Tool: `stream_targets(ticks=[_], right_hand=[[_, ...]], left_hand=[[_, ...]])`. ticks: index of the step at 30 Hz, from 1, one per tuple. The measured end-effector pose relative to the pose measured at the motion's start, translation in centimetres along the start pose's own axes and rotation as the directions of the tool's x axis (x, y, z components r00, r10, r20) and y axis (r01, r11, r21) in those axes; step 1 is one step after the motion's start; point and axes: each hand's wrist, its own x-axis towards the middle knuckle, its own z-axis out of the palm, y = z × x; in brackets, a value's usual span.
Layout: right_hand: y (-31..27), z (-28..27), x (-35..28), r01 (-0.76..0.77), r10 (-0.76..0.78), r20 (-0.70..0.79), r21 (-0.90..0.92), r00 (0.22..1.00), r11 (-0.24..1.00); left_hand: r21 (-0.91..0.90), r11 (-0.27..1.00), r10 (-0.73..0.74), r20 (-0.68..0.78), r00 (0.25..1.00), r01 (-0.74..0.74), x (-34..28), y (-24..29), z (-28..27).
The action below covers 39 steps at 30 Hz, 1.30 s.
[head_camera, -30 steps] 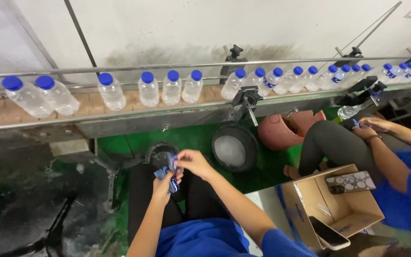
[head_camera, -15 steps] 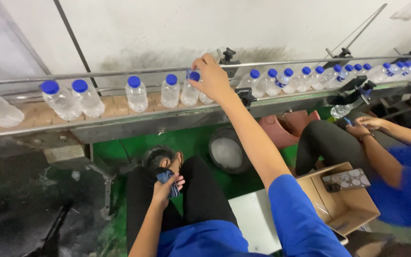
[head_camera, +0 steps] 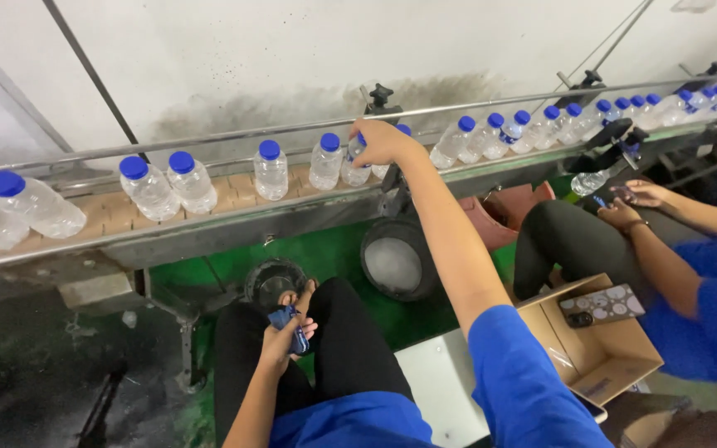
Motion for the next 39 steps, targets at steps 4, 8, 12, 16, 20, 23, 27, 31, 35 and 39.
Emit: stream_targets(ticks=[4,8,12,16,20,23,27,31,35,39], right_hand=[[0.2,1.2,-2.5,-0.015,0.015,-0.013,0.014,1.0,1.0],[-4.9,9.9,-7.9,0.346,-0.106,-0.833,0.106,0.542,0.932],[-7.9,25.5,-10.5,0.614,-0.186,-0.764,0.321,0.618,0.721],[-5.5,36.2,-9.5,0.447,0.023,-0.617,0.595,0.787,0.668],[-4.0,35.2,-9.2,0.208,-0.042,-0.219,0.828,0.975,0.52],[-2.7,34.8,-9.0,0.182,-0.153,-0.114,0.808,0.982,0.56],[-2.6,34.3,-8.8,0.066,-0.029,-0.06,0.875,0.998,0.479],[-3.8,31.2,-8.9,-0.143,-0.105,0.131,0.984,0.986,-0.108],[-6.1,21.0,-7.6,0.211,-0.029,-0.212,0.936,0.977,0.281],[-8.9,9.0,-6.0,0.72,-0.301,-0.762,0.295,0.574,0.628]], left_hand=[[-0.081,0.996,0.029,0.022,0.999,-0.027,2.2,-1.8,-1.2],[-0.072,0.997,0.017,-0.021,1.0,-0.018,0.9,-0.1,0.0],[-0.07,0.995,0.064,0.001,0.998,-0.064,2.0,-1.7,-0.5],[0.008,0.998,0.069,-0.05,0.996,-0.069,2.7,-1.7,-0.8],[0.022,1.0,-0.005,-0.143,0.99,0.008,2.0,-0.6,-0.6],[-0.021,1.0,-0.004,-0.167,0.986,0.0,1.5,-0.2,-0.4],[0.11,0.993,-0.036,-0.149,0.988,0.053,-0.5,1.2,0.5],[0.012,1.0,0.013,-0.094,0.996,-0.012,1.4,-0.7,-0.6],[0.086,0.994,0.066,0.006,0.998,-0.067,1.8,-1.0,-0.5],[0.144,0.986,0.076,0.035,0.996,-0.08,1.7,-1.5,-0.9]])
